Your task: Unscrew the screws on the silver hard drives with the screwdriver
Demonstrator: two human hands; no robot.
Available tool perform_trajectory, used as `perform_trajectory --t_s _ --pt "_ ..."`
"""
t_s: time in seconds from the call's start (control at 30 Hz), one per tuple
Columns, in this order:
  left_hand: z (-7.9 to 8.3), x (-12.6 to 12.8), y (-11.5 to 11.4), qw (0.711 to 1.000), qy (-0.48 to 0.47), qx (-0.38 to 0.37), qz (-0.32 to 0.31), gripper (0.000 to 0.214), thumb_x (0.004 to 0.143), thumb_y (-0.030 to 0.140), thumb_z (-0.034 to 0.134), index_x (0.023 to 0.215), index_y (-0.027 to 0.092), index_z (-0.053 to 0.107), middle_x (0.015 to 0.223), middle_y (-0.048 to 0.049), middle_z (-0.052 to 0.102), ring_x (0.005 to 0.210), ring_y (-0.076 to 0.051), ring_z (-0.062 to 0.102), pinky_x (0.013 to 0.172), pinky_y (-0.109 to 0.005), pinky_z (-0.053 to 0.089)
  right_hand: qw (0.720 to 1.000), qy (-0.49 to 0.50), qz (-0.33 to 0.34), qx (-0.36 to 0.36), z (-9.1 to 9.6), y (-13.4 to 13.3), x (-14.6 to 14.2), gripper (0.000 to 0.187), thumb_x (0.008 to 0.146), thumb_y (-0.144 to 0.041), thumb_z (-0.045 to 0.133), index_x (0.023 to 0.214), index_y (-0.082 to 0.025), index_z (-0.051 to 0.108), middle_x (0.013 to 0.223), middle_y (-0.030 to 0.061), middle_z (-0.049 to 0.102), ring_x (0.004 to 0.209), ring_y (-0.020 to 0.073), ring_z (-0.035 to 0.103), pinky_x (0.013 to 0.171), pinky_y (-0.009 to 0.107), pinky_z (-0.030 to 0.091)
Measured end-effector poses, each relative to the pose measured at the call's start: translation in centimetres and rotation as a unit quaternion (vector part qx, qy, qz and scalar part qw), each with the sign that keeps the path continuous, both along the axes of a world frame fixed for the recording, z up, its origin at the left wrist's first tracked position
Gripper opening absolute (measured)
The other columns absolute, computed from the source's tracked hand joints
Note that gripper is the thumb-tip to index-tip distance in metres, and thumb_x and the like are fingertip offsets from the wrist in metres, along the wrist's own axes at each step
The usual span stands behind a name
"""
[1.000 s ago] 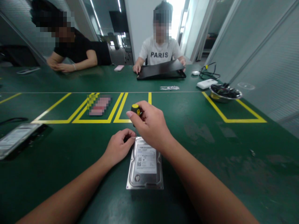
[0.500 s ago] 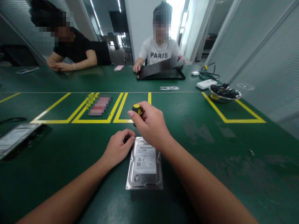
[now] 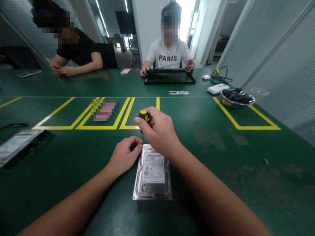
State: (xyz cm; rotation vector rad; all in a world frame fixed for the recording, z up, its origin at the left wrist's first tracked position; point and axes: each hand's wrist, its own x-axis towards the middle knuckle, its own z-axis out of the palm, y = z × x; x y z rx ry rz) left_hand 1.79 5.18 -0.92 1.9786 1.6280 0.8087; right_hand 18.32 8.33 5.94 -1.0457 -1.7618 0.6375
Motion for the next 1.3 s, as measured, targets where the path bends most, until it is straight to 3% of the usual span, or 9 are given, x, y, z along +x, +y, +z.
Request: perform_trajectory --t_s 0.63,1.3 --pt "0.08 0.03 0.09 1.0 -0.007 -0.002 0.006 0.009 0.085 0.021 0.056 0.082 0.021 0.064 0.082 -0.0004 0.069 0.079 -0.019 0.06 0.071 -0.031 0.041 0.999 -0.032 0.008 0.001 0.58 -0.29 0.16 0.022 0.091 -0.039 0.059 0.099 -0.019 0.062 0.076 0.0002 0.059 0.068 0.0133 0.051 0.065 0.03 0.04" --pt "-0.35 -0.11 0.1 0.999 -0.037 -0.001 0.003 0.008 0.083 0.02 0.058 0.081 0.02 0.065 0.08 0.0004 0.069 0.075 -0.017 0.06 0.069 -0.029 0.043 1.0 -0.014 -0.013 0.015 -0.11 0.07 0.04 0.019 0.089 -0.04 0.062 0.095 -0.021 0.061 0.072 -0.0015 0.057 0.064 0.0128 0.05 0.063 0.03 0.038"
